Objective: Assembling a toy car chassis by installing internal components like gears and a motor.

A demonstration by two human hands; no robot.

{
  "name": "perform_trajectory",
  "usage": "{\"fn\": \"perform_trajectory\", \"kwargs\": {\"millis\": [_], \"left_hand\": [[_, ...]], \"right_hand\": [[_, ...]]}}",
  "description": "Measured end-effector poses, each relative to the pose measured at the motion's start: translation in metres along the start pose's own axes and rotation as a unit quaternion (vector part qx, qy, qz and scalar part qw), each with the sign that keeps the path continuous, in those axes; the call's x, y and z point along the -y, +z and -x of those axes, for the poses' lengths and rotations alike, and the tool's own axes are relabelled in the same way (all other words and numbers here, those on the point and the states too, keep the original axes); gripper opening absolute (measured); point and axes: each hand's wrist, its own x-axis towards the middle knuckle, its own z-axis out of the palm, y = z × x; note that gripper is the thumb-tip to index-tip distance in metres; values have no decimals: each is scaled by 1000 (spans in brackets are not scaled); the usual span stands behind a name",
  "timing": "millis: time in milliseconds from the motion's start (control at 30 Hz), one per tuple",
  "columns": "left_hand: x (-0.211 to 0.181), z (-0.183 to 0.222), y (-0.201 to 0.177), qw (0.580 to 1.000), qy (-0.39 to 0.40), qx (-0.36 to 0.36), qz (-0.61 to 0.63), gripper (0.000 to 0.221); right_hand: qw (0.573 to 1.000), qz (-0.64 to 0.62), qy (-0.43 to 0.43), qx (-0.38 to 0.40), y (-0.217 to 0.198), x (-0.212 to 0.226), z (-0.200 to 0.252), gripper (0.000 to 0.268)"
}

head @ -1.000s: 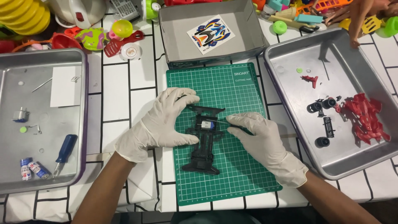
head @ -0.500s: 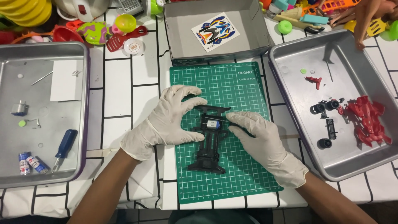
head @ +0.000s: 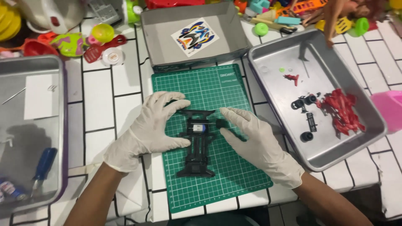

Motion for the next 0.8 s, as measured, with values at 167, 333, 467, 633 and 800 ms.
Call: {"fn": "perform_trajectory", "kwargs": {"millis": [167, 333, 467, 633, 800], "left_hand": [[1, -1, -4, 1000, -8, 6, 23, 93], [-5, -1, 5, 999, -14, -12, -35, 90], [-6, -1, 4, 999, -16, -16, -25, 96], [5, 0, 5, 999, -11, -47, 25, 89], [-20, -2, -11, 969, 54, -194, 145, 76]], "right_hand": [[994, 3, 101, -53, -67, -55, -19, 31], [963, 160, 215, 5, -84, -162, -76, 25], [969, 146, 198, 22, -69, -187, -100, 24], [975, 174, 136, 22, -59, -197, -112, 20], [966, 180, 184, 36, -71, -139, -107, 33]]}}
